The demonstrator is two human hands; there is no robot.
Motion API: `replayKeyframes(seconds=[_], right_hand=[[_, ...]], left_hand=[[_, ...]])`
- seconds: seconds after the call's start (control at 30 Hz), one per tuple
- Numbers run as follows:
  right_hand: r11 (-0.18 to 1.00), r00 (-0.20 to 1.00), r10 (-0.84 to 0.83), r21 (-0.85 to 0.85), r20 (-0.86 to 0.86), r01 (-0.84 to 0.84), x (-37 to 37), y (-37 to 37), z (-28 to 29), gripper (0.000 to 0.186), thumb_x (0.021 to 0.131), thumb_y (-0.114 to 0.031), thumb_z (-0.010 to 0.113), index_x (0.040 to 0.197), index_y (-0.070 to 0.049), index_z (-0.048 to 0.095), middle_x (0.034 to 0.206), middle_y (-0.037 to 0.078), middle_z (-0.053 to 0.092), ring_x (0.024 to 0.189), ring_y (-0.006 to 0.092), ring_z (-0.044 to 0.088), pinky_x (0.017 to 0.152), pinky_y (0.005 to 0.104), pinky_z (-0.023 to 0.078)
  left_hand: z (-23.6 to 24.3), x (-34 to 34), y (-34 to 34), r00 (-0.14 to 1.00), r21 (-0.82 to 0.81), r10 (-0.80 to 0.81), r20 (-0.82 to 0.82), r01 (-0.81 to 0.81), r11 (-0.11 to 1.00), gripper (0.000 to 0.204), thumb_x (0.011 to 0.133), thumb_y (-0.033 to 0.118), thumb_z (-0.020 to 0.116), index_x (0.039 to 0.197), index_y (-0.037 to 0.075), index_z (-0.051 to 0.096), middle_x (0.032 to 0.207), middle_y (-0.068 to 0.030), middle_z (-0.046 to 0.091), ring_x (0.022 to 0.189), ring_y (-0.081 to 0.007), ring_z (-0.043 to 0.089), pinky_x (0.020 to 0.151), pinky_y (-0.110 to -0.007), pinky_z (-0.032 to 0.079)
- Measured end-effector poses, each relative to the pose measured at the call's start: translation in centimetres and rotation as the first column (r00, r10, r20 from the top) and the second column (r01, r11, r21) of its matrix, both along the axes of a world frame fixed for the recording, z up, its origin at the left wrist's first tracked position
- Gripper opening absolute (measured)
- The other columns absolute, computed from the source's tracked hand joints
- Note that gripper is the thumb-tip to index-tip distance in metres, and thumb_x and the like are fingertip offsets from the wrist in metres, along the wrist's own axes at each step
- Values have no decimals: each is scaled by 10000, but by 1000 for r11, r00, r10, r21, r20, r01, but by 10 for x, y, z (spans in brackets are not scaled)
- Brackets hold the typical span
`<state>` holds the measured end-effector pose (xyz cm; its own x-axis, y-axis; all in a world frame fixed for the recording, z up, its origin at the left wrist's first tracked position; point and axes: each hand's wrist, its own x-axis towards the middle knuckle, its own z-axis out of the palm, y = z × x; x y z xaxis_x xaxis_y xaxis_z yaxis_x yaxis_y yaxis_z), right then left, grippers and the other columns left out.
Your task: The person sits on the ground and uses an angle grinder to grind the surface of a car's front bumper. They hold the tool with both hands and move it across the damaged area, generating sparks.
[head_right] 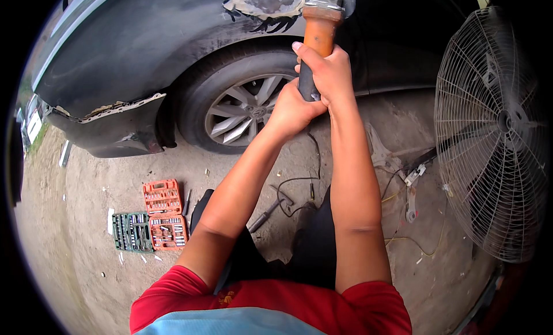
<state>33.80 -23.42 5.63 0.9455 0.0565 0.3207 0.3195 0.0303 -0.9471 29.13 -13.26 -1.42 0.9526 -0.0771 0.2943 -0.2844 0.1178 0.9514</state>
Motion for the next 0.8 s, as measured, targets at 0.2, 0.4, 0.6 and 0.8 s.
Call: replayKeyframes(seconds=[0.2, 0.4, 0.6, 0.8], right_hand=[[1000, 1000, -6, 18, -25, 6, -2, -3, -4, 453, 915, -337, 918, 1090, 17, 695, 894, 94, 732, 737, 156, 733, 666, 306, 602], [998, 999, 35, -48, 9, -35, 0, 4, 4, 459, 911, -341, 919, 1087, 21, 697, 889, 90, 729, 741, 155, 731, 671, 304, 601], [1000, 1000, -14, -15, -8, 14, -1, -4, -1, 480, 908, -352, 926, 1103, 20, 694, 888, 87, 726, 741, 153, 728, 673, 301, 602], [1000, 1000, -18, -14, -16, 18, -1, -3, -7, 463, 916, -352, 919, 1091, 16, 697, 893, 92, 726, 745, 155, 732, 671, 306, 603]], left_hand=[[-2, -3, -2, 1000, -3, 10, 2, -10, 1000, 452, 826, 273, 911, 1089, -16, 683, 981, -82, 783, 895, -171, 741, 818, -355, 593], [-2, 1, 2, 999, -47, -31, -38, 29, 998, 386, 858, 195, 892, 1124, 11, 682, 1012, -16, 735, 901, -105, 667, 795, -307, 546], [5, -7, -3, 999, -8, -12, -34, 12, 1000, 380, 852, 177, 891, 1118, 8, 677, 993, -7, 725, 877, -95, 654, 771, -295, 534], [1, -7, -1, 997, -17, -38, -62, 37, 999, 382, 844, 170, 891, 1109, 4, 672, 1004, -16, 734, 897, -98, 663, 797, -299, 542]])
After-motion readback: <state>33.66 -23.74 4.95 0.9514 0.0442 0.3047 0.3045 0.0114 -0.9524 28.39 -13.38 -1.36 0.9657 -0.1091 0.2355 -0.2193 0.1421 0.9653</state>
